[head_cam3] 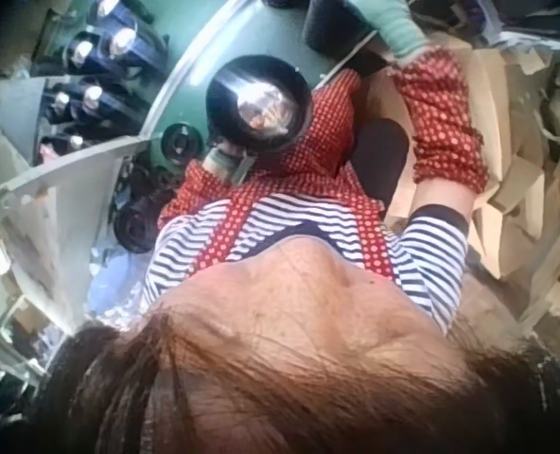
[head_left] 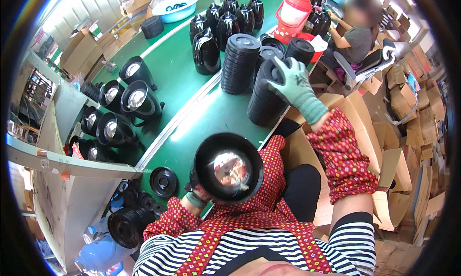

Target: The person repeatedly picks up black kettle bodies and lids from a green worktable, inserts a metal rod into the kettle, and places the lid on top. The person then places the assembled kettle into a cardboard box. This cycle repeats throughout the clip.

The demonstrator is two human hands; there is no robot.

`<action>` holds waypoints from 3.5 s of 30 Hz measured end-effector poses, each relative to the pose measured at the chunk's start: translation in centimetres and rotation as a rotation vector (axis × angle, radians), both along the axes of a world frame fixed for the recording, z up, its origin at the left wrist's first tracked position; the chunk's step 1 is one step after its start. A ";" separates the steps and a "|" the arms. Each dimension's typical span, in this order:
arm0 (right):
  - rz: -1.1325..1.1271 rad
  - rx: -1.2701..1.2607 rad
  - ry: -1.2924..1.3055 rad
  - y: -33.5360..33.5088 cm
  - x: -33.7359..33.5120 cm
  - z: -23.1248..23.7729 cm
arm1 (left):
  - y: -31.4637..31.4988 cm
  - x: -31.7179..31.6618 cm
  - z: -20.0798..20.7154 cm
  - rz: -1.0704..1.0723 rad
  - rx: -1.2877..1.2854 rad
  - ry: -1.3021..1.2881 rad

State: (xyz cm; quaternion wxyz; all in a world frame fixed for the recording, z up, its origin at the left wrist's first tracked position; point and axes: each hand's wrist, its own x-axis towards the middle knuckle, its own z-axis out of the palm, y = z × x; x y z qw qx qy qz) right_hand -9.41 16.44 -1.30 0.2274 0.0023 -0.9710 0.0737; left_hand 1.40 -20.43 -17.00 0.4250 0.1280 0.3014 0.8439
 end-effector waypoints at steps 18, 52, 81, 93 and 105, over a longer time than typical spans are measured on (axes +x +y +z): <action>0.252 -0.724 -0.046 -5.9 26.2 0.6 | 9.7 3.4 2.9 -0.338 0.489 -0.383; 0.101 -1.159 0.052 -6.6 27.9 0.2 | 6.7 3.7 6.1 0.444 -0.693 1.131; 0.452 -0.988 0.214 -6.9 30.0 -1.4 | 6.6 1.8 5.5 0.039 -0.341 0.395; 0.483 -1.385 0.207 -6.6 30.7 -3.0 | 5.0 0.0 8.2 -0.169 -0.329 0.478; 0.418 -1.932 0.025 -7.6 30.6 -9.5 | 7.9 1.0 18.1 0.102 -0.600 1.531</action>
